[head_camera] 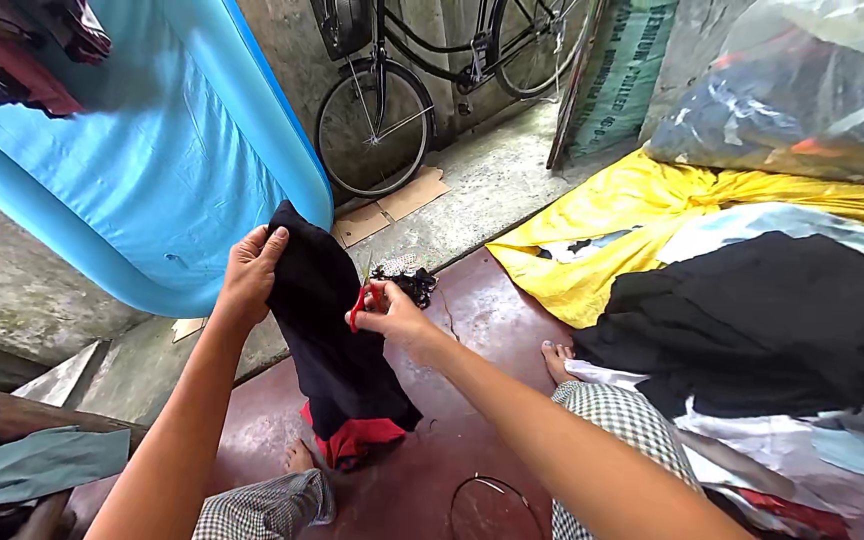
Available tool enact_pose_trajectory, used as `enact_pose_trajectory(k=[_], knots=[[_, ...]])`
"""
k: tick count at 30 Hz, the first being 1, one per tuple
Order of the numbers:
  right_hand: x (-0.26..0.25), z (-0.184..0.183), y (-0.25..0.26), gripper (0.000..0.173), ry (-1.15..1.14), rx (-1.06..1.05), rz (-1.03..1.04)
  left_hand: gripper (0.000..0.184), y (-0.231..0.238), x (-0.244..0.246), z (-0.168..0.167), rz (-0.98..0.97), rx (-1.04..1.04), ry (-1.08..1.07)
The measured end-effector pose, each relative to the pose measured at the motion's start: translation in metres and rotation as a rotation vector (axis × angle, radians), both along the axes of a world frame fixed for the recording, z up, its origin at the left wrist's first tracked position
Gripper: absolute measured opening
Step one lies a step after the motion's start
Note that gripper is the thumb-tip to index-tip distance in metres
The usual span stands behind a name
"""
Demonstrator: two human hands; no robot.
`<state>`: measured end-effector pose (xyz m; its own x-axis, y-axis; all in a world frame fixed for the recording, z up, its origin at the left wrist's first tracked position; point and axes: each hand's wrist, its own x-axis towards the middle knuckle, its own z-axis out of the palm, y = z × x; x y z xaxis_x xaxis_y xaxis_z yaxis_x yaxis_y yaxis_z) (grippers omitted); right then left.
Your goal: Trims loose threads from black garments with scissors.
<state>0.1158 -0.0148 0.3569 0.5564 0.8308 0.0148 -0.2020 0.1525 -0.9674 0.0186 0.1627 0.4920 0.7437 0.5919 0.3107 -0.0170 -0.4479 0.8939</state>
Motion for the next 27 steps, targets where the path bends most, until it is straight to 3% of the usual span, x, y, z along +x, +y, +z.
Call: enact_pose_trajectory(k=[4, 7, 10, 12, 19, 27], knots=[[-0.008, -0.015, 0.019, 0.060, -0.041, 0.097, -0.165, 0.020, -0.018, 0.000, 0.010, 0.029, -0.002, -0.036], [0.019, -0.014, 0.031, 0.052, -0.157, 0.089, -0.307, 0.019, -0.016, -0.012, 0.003, 0.055, 0.078, -0.038], [0.047, -0.005, 0.021, 0.047, -0.341, 0.104, -0.413, 0.025, -0.016, -0.036, -0.023, 0.138, 0.071, 0.042], [0.062, 0.003, 0.012, 0.047, -0.410, 0.102, -0.451, 0.028, -0.013, -0.048, -0.051, 0.176, -0.043, 0.061], [0.088, 0.005, 0.004, 0.047, -0.469, 0.013, -0.375, 0.024, -0.010, -0.070, -0.147, 0.224, -0.549, -0.027], [0.089, 0.008, 0.006, 0.045, -0.655, -0.082, -0.266, 0.022, -0.023, -0.070, -0.148, 0.201, -0.699, -0.260]])
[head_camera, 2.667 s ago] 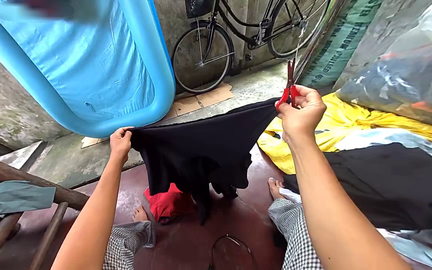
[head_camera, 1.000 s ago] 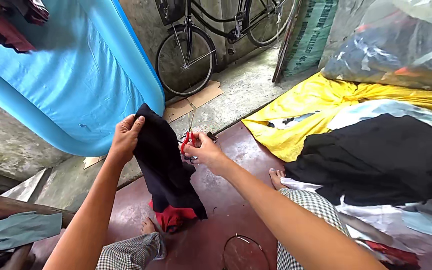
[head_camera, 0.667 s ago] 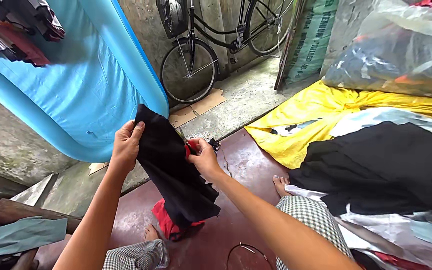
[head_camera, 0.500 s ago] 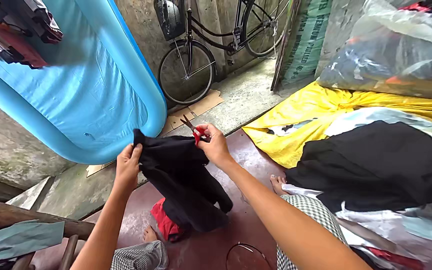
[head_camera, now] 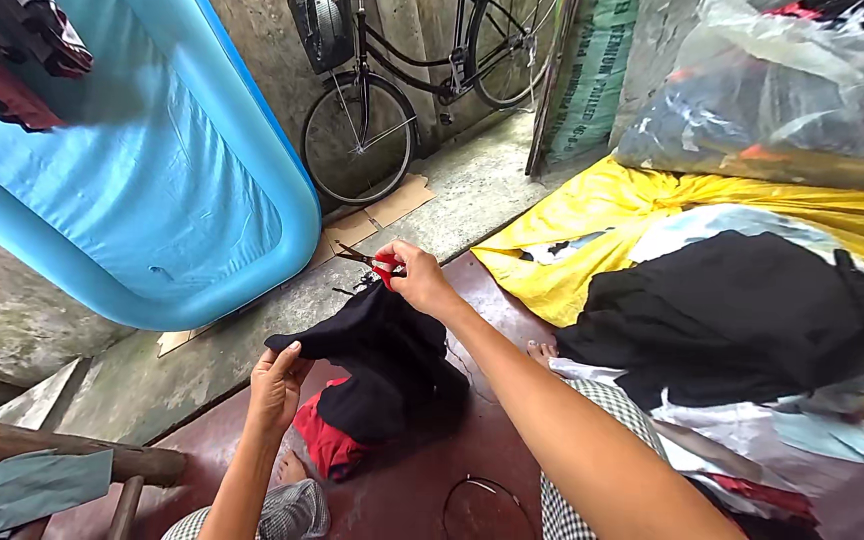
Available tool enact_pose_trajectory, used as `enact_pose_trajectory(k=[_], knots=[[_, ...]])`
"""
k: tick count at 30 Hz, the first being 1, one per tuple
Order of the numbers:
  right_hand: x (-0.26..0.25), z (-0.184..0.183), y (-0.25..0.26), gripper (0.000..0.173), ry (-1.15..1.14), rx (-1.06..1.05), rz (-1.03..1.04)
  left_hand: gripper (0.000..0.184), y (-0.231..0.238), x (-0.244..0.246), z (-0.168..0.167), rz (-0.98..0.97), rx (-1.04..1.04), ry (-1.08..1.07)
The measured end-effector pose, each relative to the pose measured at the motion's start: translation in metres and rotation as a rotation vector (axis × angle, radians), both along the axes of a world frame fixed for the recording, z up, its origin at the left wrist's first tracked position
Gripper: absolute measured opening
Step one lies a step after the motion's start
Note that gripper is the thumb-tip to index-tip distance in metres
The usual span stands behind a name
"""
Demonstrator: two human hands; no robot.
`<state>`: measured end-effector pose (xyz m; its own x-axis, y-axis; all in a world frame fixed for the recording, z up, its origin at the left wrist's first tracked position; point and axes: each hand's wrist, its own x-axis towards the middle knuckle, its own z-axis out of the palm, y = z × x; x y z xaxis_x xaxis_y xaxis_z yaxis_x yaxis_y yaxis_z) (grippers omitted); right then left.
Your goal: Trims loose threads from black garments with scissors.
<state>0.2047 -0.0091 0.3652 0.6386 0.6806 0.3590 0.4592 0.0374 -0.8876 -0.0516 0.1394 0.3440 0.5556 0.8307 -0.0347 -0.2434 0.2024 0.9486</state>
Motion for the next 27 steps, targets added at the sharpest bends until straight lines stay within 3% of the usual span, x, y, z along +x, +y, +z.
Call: enact_pose_trajectory(k=[13, 19, 25, 27], knots=[[-0.003, 0.001, 0.004, 0.043, -0.009, -0.135, 0.144, 0.038, -0.006, 0.005, 0.002, -0.128, 0.070, 0.232], [-0.005, 0.000, 0.005, 0.042, -0.008, -0.144, 0.192, 0.029, -0.009, 0.007, -0.001, -0.196, 0.103, 0.373], [-0.009, 0.002, 0.004, 0.044, -0.009, -0.202, 0.230, 0.059, -0.013, 0.003, -0.001, -0.522, 0.404, 0.673], [-0.011, 0.002, 0.004, 0.044, -0.019, -0.227, 0.251, 0.061, -0.015, 0.005, -0.004, -0.584, 0.445, 0.751]])
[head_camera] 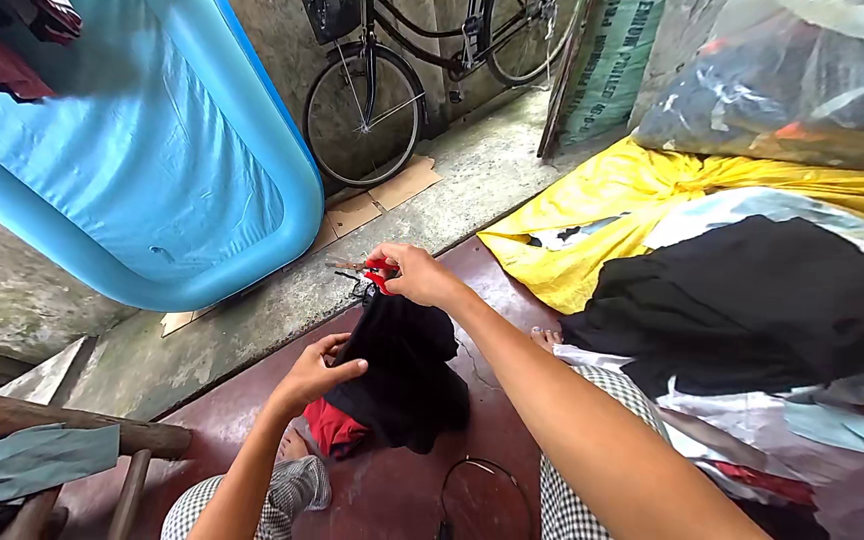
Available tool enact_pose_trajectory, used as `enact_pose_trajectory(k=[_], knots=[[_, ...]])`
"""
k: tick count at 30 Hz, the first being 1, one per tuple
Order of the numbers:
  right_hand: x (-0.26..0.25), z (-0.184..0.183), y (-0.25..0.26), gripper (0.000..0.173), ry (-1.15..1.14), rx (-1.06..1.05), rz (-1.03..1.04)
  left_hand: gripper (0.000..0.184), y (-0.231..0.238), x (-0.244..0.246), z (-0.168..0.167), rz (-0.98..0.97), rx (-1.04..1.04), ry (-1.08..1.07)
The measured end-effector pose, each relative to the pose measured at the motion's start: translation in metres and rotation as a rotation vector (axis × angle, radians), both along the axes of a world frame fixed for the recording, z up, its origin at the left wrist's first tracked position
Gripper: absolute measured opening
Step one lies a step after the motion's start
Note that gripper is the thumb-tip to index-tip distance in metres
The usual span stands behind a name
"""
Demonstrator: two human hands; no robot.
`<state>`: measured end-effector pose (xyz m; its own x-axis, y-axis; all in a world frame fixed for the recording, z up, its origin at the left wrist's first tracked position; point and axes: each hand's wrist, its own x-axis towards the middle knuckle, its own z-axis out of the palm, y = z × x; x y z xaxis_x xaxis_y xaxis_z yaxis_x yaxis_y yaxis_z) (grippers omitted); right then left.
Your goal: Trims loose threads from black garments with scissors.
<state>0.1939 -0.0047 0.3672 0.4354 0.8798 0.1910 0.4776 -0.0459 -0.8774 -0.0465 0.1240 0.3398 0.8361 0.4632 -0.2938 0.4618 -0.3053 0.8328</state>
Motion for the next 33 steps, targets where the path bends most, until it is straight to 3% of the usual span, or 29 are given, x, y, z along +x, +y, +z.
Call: enact_pose_trajectory(k=[6, 11, 17, 22, 25, 29, 33], knots=[[-0.004, -0.001, 0.002, 0.043, -0.077, -0.034, 0.069, 0.042, 0.006, -0.001, -0.025, -0.121, 0.059, 0.209], [-0.009, -0.005, 0.005, 0.041, -0.147, -0.025, 0.076, 0.029, -0.005, -0.008, -0.040, -0.133, -0.151, 0.228], [-0.030, -0.014, 0.022, 0.039, -0.216, 0.110, 0.065, 0.026, -0.029, -0.016, -0.041, -0.150, -0.557, 0.033], [-0.048, -0.025, 0.035, 0.039, -0.254, 0.131, 0.084, 0.031, -0.048, -0.022, -0.039, 0.032, -0.723, -0.148], [-0.049, -0.027, 0.032, 0.041, -0.174, 0.082, 0.102, 0.035, -0.049, -0.025, -0.038, 0.150, -0.789, -0.231], [-0.052, -0.029, 0.020, 0.043, 0.107, 0.083, 0.120, 0.041, -0.043, -0.030, -0.041, 0.240, -0.806, -0.369], [-0.076, -0.029, -0.014, 0.044, 0.270, 0.079, 0.164, 0.040, -0.040, -0.034, -0.037, 0.406, -0.782, -0.441]])
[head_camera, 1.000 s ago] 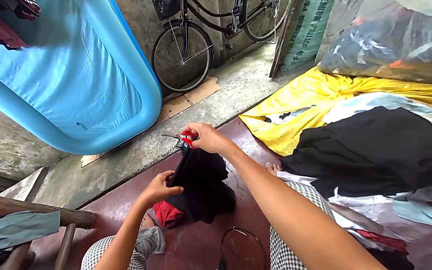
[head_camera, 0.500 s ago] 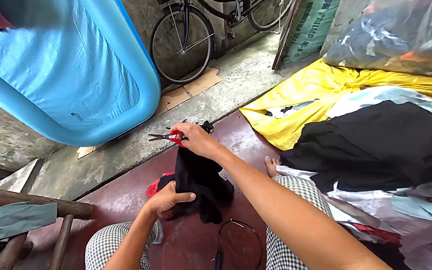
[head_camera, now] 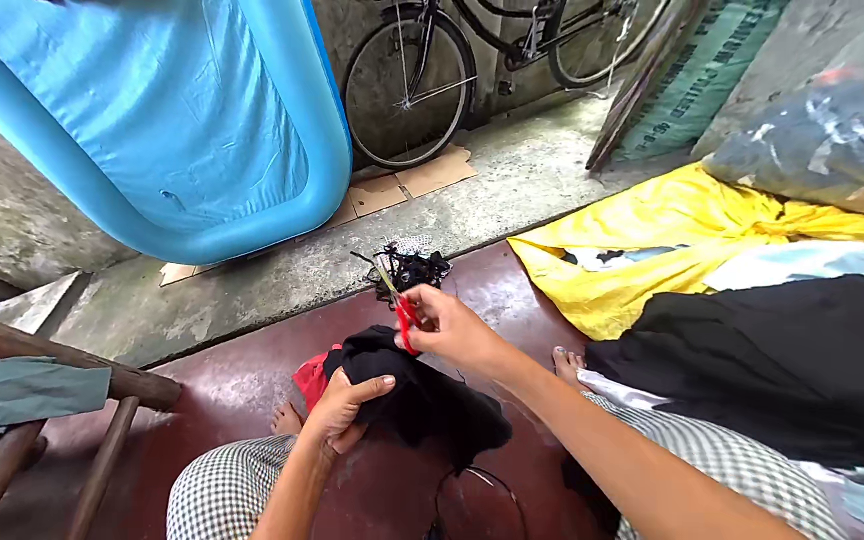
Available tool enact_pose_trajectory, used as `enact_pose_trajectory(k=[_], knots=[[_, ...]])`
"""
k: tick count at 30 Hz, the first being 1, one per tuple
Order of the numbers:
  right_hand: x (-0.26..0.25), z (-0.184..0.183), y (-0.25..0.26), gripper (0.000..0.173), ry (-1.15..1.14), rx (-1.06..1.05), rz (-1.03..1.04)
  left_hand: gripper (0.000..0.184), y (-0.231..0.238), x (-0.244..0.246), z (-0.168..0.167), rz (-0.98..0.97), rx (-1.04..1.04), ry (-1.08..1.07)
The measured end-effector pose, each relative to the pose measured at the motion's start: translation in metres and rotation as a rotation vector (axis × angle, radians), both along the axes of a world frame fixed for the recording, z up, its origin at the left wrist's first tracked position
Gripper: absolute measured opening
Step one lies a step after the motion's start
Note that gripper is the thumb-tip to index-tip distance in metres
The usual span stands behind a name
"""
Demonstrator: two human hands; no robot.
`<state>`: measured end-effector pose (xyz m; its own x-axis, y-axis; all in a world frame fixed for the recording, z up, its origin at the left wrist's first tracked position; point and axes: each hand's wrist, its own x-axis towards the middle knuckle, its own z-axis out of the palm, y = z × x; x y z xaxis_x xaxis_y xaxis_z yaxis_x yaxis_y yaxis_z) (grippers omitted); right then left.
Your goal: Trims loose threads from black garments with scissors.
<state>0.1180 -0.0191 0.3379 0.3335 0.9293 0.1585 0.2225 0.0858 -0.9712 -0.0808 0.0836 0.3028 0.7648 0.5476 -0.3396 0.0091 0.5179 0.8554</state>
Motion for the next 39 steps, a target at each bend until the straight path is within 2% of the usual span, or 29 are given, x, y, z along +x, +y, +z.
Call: enact_pose_trajectory(k=[4, 9, 17, 22, 29, 39], knots=[[-0.023, -0.006, -0.031, 0.053, 0.010, -0.050, -0.063, 0.040, 0.006, -0.009, 0.001, 0.097, -0.062, 0.021], [-0.026, -0.015, -0.044, 0.052, 0.093, -0.064, -0.143, 0.041, 0.003, -0.011, 0.006, 0.144, -0.114, 0.090], [-0.048, -0.024, -0.046, 0.047, 0.686, -0.237, 0.114, 0.036, 0.007, -0.009, 0.010, 0.179, -0.117, 0.079], [-0.072, -0.044, -0.059, 0.043, 0.872, -0.275, 0.333, 0.038, 0.012, -0.013, 0.010, 0.178, -0.083, 0.068], [-0.082, -0.064, -0.078, 0.042, 0.927, -0.228, 0.594, 0.039, 0.017, -0.022, 0.020, 0.171, -0.144, 0.030], [-0.079, -0.048, -0.082, 0.041, 0.880, -0.234, 0.624, 0.029, 0.011, -0.024, 0.027, 0.136, -0.273, -0.043]])
